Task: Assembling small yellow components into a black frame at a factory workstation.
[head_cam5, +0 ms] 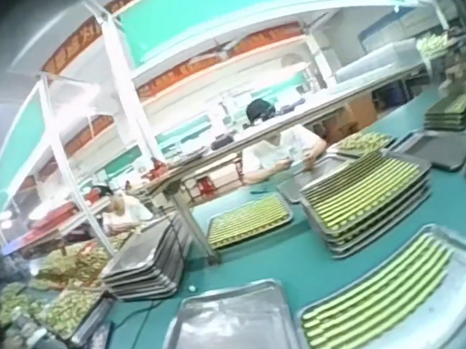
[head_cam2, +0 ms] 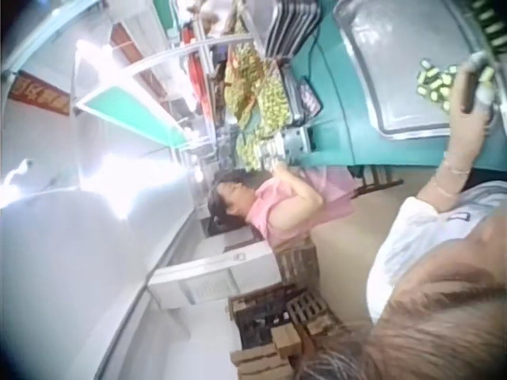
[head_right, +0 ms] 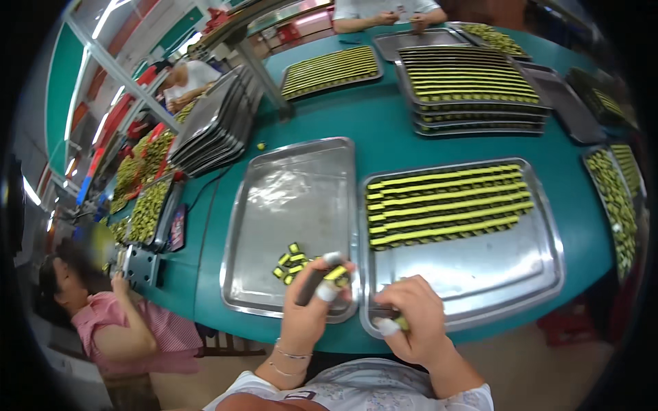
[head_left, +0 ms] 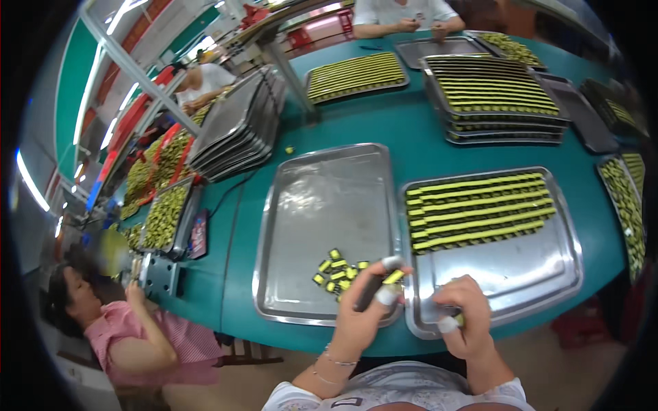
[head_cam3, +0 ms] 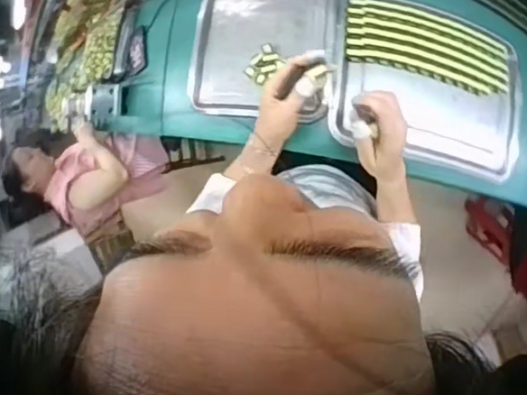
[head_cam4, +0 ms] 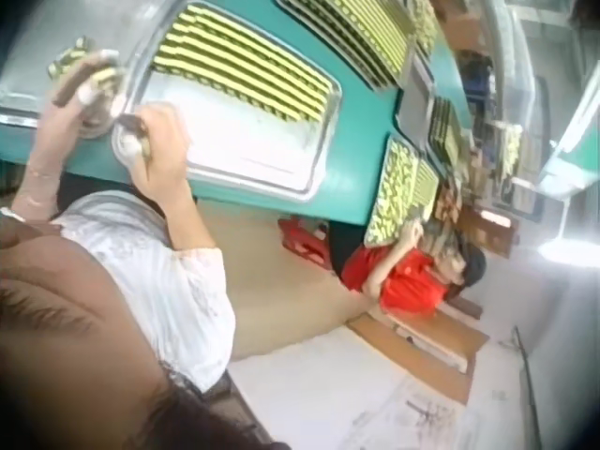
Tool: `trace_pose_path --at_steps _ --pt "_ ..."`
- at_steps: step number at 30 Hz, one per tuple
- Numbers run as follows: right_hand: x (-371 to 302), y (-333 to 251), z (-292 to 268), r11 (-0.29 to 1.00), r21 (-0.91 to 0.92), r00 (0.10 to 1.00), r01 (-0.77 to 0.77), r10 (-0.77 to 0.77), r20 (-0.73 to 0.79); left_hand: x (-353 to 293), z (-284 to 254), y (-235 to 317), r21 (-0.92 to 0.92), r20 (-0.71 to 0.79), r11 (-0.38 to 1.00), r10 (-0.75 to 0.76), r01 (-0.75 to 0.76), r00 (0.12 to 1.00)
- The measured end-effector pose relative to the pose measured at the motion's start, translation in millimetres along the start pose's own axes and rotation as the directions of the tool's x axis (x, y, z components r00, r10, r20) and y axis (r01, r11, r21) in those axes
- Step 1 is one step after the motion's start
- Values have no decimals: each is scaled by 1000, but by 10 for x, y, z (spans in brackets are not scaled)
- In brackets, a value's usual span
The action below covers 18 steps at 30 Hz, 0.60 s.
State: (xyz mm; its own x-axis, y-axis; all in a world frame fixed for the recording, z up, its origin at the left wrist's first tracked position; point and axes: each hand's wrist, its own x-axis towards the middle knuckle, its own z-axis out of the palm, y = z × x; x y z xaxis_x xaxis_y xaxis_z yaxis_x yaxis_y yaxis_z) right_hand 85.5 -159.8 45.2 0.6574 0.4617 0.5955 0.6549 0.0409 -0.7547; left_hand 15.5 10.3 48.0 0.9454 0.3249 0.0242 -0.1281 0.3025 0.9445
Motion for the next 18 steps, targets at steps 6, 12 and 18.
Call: trace_pose_path --at_steps 6,12,18 --pt "-141 -101 -96 996 -83 970 -35 54 237 -257 -74 -47 -141 -26 990 8 -11 1000" --pt "-165 -178 -45 970 -211 981 -122 150 123 -314 -40 -29 -263 -7 961 -89 84 996" --pt "-175 -147 17 965 -246 980 -94 134 150 -375 -46 -52 -181 -68 983 -36 24 997"
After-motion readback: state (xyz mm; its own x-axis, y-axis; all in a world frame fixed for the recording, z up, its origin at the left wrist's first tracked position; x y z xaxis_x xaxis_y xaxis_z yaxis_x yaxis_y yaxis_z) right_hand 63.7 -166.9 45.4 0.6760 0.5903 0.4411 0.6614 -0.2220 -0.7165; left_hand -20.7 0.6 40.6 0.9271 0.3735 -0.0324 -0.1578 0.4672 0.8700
